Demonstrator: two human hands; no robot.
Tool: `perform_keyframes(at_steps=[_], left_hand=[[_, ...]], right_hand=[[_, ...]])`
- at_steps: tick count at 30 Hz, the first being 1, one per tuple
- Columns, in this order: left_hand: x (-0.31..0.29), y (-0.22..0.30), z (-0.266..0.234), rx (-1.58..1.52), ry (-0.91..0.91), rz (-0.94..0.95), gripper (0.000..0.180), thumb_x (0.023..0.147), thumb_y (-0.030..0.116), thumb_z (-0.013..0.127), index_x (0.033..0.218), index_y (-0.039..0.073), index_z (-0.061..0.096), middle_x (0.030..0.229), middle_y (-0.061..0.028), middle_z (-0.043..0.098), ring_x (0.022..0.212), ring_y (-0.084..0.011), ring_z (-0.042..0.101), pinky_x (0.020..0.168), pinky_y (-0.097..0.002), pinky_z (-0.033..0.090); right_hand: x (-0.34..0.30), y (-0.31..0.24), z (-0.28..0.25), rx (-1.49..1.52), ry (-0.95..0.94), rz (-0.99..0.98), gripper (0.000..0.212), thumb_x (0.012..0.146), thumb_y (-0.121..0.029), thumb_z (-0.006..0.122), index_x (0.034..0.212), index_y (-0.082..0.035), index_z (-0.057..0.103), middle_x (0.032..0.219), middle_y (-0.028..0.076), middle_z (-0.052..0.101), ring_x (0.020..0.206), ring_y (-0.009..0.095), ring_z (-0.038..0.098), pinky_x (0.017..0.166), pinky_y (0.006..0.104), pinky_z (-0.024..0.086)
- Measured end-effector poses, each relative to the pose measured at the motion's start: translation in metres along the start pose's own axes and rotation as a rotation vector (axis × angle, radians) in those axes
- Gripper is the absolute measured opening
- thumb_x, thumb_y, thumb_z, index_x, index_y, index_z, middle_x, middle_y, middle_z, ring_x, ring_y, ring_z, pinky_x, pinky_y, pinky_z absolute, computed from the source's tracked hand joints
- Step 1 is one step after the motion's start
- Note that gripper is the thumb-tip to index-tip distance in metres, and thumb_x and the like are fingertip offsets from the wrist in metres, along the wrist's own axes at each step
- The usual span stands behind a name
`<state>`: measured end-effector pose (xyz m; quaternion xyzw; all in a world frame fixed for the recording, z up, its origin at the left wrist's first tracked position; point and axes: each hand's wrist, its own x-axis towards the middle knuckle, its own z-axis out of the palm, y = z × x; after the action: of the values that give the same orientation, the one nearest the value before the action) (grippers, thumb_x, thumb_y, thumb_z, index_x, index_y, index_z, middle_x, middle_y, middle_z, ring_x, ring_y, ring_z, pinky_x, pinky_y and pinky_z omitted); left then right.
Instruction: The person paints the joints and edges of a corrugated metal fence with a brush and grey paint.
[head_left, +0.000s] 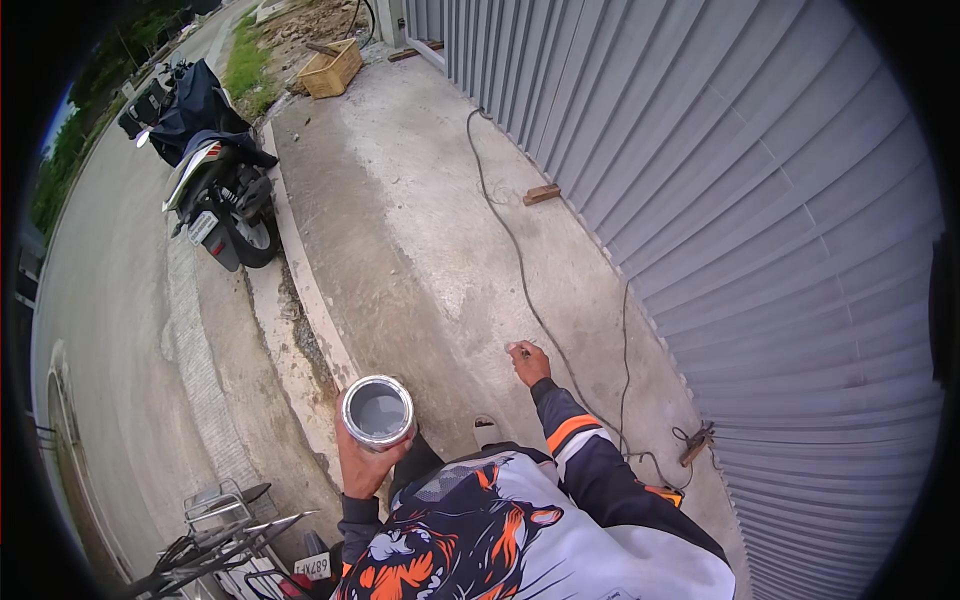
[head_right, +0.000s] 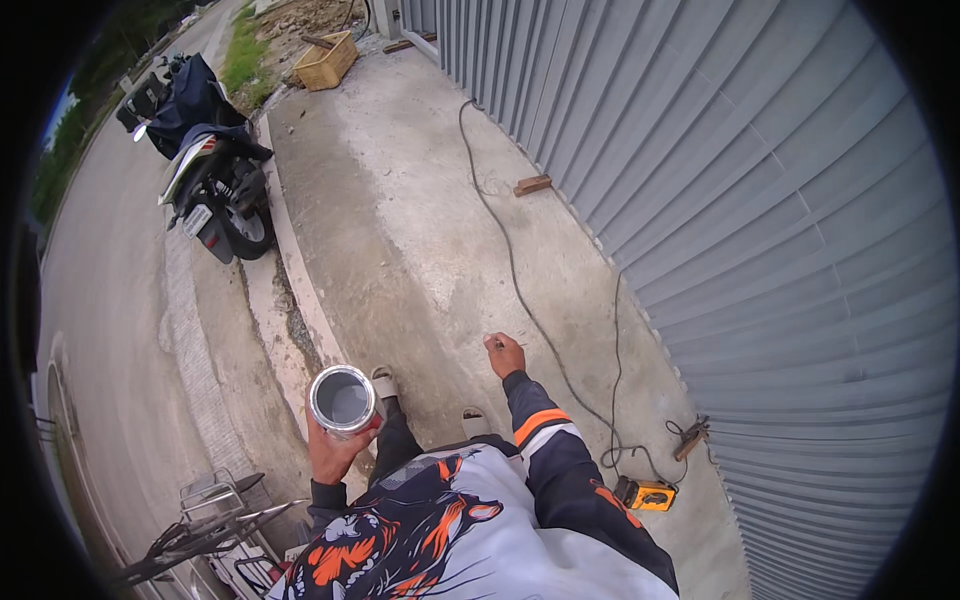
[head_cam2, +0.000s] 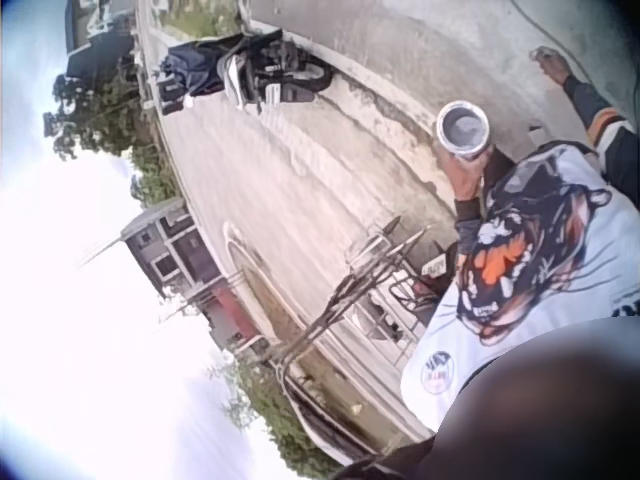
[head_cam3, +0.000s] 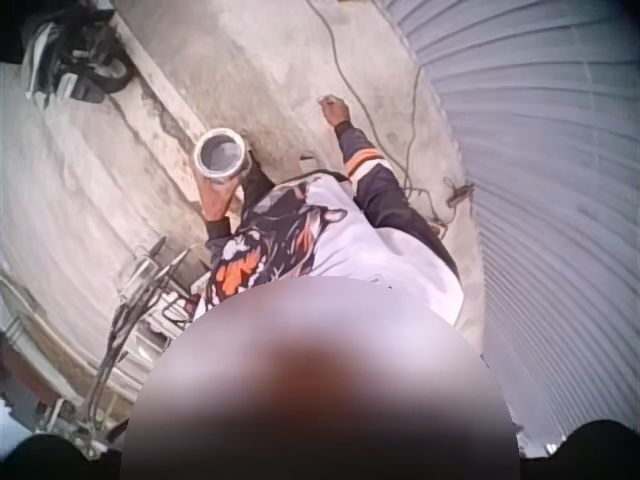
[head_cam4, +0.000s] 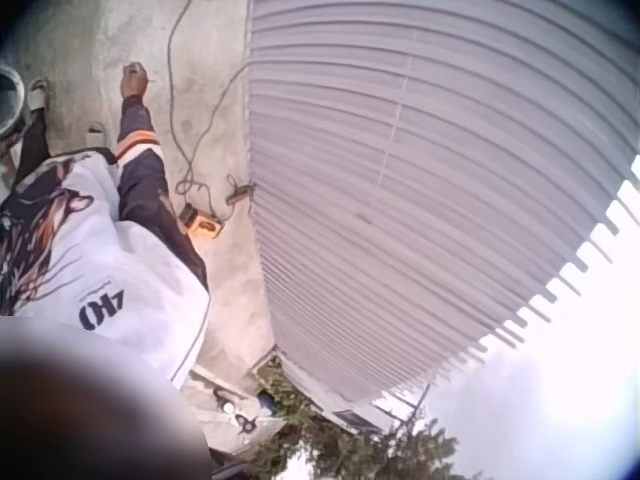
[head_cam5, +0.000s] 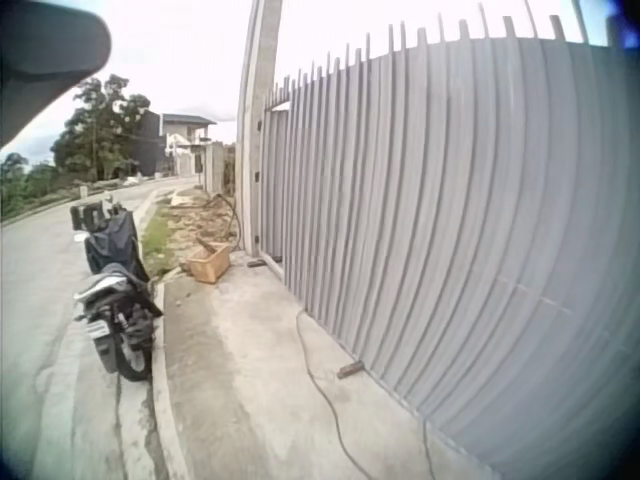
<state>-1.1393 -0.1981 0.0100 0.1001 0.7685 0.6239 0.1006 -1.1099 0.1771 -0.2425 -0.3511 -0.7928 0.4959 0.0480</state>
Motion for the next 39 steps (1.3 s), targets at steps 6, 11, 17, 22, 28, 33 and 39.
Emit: perform_keyframes(at_steps=[6, 11, 17, 22, 28, 33, 39], left_hand=[[0.114, -0.015, -0.037, 0.052, -0.154, 0.076, 0.106, 0.062, 0.018, 0.094, 0.152, -0.002, 0.041, 0.139, -0.0171, 0.059, 0.131, -0.0326, 0.059, 0.114, -0.0423, 0.045], [0.239, 0.012, -0.070, 0.300, -0.421, 0.341, 0.120, 0.062, 0.024, 0.098, 0.159, -0.003, 0.034, 0.152, -0.0197, 0.049, 0.145, -0.0354, 0.048, 0.123, -0.0447, 0.036], [0.366, 0.035, -0.049, 0.336, -0.497, 0.517, 0.117, 0.061, 0.024, 0.098, 0.158, -0.001, 0.037, 0.152, -0.0210, 0.050, 0.144, -0.0373, 0.048, 0.123, -0.0463, 0.036], [0.431, 0.034, -0.008, 0.252, -0.506, 0.543, 0.115, 0.061, 0.020, 0.097, 0.157, 0.000, 0.038, 0.150, -0.0196, 0.050, 0.142, -0.0356, 0.049, 0.122, -0.0450, 0.038], [0.485, 0.031, 0.014, 0.180, -0.637, 0.479, 0.110, 0.061, 0.022, 0.096, 0.154, 0.000, 0.042, 0.147, -0.0195, 0.054, 0.139, -0.0395, 0.051, 0.118, -0.0487, 0.040], [0.539, 0.024, 0.013, 0.110, -0.776, 0.273, 0.103, 0.064, 0.013, 0.093, 0.152, 0.002, 0.041, 0.143, -0.0152, 0.054, 0.134, -0.0290, 0.055, 0.114, -0.0433, 0.045], [0.572, 0.043, 0.040, 0.118, -0.947, 0.349, 0.105, 0.066, 0.014, 0.095, 0.154, 0.004, 0.038, 0.142, -0.0137, 0.056, 0.131, -0.0267, 0.059, 0.112, -0.0415, 0.049]], right_hand=[[-0.006, -0.185, -0.018, 0.447, 0.038, -0.020, 0.021, 0.105, -0.022, 0.067, 0.116, -0.005, 0.074, 0.087, 0.006, 0.073, 0.077, 0.013, 0.070, 0.069, 0.0278, 0.056], [-0.039, -0.336, -0.038, 0.658, 0.091, -0.209, 0.025, 0.103, -0.020, 0.073, 0.120, -0.002, 0.070, 0.091, 0.007, 0.073, 0.081, 0.013, 0.070, 0.070, 0.0283, 0.056], [-0.033, -0.407, -0.054, 0.696, 0.126, -0.506, 0.028, 0.101, -0.025, 0.077, 0.107, 0.002, 0.074, 0.097, 0.008, 0.068, 0.083, 0.014, 0.066, 0.075, 0.0277, 0.055], [0.002, -0.433, -0.044, 0.619, 0.176, -0.481, 0.036, 0.101, -0.031, 0.077, 0.113, 0.003, 0.074, 0.099, 0.008, 0.070, 0.086, 0.014, 0.067, 0.080, 0.0297, 0.056], [0.077, -0.466, -0.042, 0.509, 0.181, -0.321, 0.029, 0.100, -0.021, 0.077, 0.117, 0.002, 0.074, 0.106, 0.010, 0.074, 0.098, 0.017, 0.072, 0.086, 0.0314, 0.056], [0.130, -0.485, -0.042, 0.226, 0.159, -0.595, 0.028, 0.094, -0.021, 0.081, 0.116, -0.004, 0.078, 0.103, 0.011, 0.076, 0.090, 0.027, 0.072, 0.081, 0.0366, 0.056], [0.127, -0.490, -0.026, 0.215, 0.339, -0.603, 0.035, 0.094, -0.027, 0.081, 0.123, -0.008, 0.077, 0.101, 0.011, 0.077, 0.091, 0.031, 0.072, 0.082, 0.0396, 0.056]])
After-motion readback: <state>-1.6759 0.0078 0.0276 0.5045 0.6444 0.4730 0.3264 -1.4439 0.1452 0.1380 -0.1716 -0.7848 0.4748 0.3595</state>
